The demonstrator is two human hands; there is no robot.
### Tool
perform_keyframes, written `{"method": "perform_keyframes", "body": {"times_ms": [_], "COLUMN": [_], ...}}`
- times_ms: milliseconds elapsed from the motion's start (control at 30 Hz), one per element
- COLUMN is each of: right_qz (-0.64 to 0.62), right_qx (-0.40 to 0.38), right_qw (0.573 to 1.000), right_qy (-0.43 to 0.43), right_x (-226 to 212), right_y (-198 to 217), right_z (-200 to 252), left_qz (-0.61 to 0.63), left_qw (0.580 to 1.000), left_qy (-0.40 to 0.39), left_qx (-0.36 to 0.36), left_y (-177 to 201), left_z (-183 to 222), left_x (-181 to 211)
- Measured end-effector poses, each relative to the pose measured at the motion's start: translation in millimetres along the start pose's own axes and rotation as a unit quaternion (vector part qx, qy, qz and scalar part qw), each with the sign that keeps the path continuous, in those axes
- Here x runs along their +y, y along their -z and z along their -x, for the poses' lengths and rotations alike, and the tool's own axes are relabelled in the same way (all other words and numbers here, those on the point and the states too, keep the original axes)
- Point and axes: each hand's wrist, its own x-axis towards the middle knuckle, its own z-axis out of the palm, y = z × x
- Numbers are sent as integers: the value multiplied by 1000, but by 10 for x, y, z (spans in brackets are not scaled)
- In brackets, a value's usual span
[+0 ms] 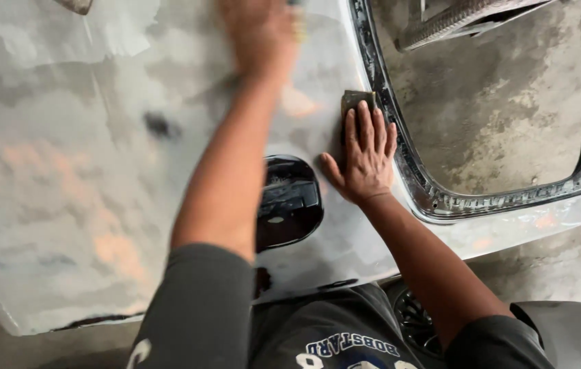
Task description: The person scrubs the side panel of a silver car using a small black sponge and a yellow cloth. They work around the fuel filler door and the door handle, scrubbing the surface and wiping it down repeatedly.
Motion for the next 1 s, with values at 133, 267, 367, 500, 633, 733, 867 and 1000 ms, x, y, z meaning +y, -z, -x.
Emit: {"method": "perform_keyframes", "body": {"times_ms": [133,267,367,500,633,733,867,1000], "right_qz": [1,11,11,-7,-9,-1,3,-11], "right_qx": [-14,-6,0,3,-8,-22,-27,-24], "right_qw": [1000,1000,1000,1000,1000,1000,1000,999], "right_qy": [-6,1,6,5,8,11,14,31], "right_x": [-15,28,10,-16,-6,-11,3,41], "right_y": [-4,-57,-44,-1,6,22,9,9], "right_z": [14,32,22,11,-6,-5,-6,-4], "left_qz": [62,53,-16,35,-22,-30,4,23], "left_qw": [982,951,945,943,987,980,953,967], "left_qy": [-95,-134,-114,-69,-44,12,-11,-65], "left_qx": [-151,-275,-307,-323,-152,-199,-304,-244], "left_y": [-111,510,928,1122,780,621,616,838], "left_z": [78,610,1127,1044,462,49,34,922], "left_x": [705,874,632,200,21,287,759,761]}}
